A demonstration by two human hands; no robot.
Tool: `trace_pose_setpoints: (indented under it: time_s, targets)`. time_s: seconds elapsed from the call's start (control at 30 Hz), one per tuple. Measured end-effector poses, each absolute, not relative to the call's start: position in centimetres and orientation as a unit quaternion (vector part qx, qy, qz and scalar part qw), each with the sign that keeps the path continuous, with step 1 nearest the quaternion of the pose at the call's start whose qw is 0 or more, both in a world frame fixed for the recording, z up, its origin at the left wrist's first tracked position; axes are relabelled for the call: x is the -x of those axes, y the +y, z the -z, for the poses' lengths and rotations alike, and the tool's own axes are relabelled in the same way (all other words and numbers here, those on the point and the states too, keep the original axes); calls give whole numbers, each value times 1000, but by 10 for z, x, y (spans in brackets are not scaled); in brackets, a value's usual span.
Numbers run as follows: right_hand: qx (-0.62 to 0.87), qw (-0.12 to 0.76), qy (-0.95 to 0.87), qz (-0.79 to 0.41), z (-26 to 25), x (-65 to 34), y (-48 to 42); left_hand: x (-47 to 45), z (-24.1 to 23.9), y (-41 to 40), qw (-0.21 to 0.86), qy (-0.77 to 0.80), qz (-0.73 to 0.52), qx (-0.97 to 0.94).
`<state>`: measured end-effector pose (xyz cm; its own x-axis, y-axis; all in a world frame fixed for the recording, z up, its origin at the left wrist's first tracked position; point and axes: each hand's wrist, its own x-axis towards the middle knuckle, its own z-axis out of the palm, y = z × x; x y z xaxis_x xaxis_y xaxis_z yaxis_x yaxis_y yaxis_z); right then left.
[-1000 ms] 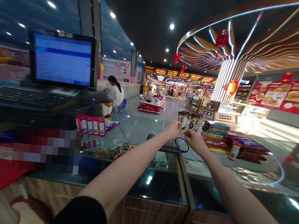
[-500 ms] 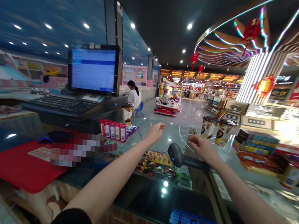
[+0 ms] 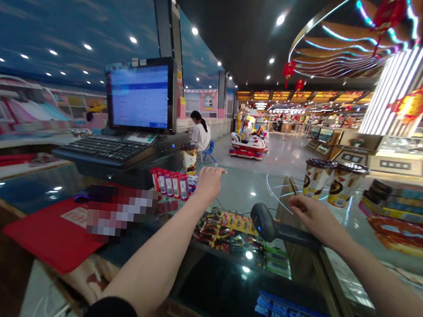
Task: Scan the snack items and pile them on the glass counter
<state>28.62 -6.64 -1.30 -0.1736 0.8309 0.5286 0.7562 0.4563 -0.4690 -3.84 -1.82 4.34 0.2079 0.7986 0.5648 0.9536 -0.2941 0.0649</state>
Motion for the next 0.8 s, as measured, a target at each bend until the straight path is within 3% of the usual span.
trace_pose_setpoints:
  time_s: [0.13,0.37,0.8]
  targets:
    - [523,372,-766,-40,14,-288,-71,54,-51,-21,202,-623,260,710]
    - [530,348,-773,-30,13,-288,-77,75,-55,-28,160,-713,171,661]
    - [553,358,-750,-60,16,-291,-69,78,-64,-32,136,-691,95,703]
